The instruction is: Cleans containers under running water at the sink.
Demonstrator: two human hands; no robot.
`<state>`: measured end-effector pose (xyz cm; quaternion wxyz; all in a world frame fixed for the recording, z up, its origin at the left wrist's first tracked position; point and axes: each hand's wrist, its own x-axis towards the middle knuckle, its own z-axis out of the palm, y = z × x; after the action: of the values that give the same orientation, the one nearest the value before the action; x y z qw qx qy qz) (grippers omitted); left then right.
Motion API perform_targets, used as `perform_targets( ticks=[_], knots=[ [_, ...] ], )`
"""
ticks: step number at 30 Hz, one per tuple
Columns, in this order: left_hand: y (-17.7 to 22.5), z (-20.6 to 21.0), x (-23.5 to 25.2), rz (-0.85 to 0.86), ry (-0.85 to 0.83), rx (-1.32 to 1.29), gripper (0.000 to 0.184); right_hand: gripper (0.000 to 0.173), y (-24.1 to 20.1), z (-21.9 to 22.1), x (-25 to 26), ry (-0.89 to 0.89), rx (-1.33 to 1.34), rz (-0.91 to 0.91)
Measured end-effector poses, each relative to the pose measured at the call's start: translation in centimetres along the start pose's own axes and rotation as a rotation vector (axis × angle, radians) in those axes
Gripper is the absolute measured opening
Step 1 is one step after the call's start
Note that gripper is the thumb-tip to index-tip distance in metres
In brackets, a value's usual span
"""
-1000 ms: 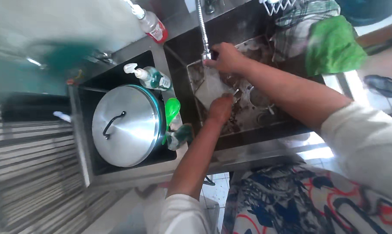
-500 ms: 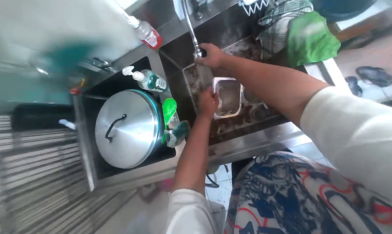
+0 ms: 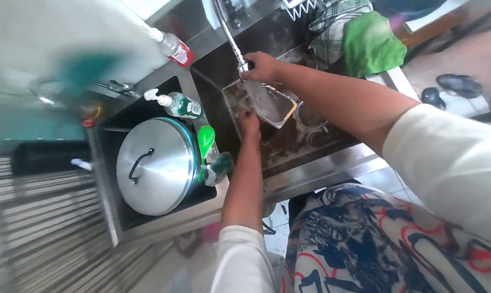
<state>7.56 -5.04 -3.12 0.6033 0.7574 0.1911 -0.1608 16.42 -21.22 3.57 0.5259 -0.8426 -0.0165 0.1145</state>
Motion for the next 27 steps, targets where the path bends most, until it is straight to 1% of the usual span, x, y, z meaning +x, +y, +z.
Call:
perform_targets(
  ticks=[4,9,11,14,16,18,22,24,27],
  knots=[
    [1.3,1.4,0.2,-0.086,0.102,-0.141,0.032,0.050,-1.2,-1.3,-1.3,-0.040,-0.035,0.020],
    [2.8,1.3,0.4,-0.092,0.159,-0.297,0.034,0.049,0.5,-2.7,-1.1,-0.036,-0.146,0.062],
    [3.1,1.0,0.3,-0.090,0.165,-0.308,0.034,0.049,2.0,-3.0,-0.8,-0.002,-0.179,0.062],
    [3.5,0.5,-0.2,-0.093,0.159,-0.306,0.033,0.056,3.4,-3.6,-0.4,0.004,-0.263,0.091],
    [3.8,0.2,-0.6,-0.100,0.154,-0.313,0.033,0.054,3.9,-3.5,-0.2,0.022,-0.270,0.079],
    [3.9,0.0,-1.0,-0.119,0.156,-0.332,0.033,0.052,3.8,-3.0,-0.1,0.026,-0.257,0.065],
    [4.1,-0.3,-1.6,-0.172,0.157,-0.356,0.030,0.051,1.8,-2.6,-0.9,0.004,-0.152,0.040],
    [4.0,-0.5,-1.8,-0.192,0.164,-0.345,0.028,0.051,1.9,-2.7,-0.8,-0.003,-0.173,0.049],
    [4.1,-0.9,-2.4,-0.220,0.140,-0.309,0.024,0.051,2.8,-3.5,-0.3,-0.021,-0.286,0.123]
  ],
)
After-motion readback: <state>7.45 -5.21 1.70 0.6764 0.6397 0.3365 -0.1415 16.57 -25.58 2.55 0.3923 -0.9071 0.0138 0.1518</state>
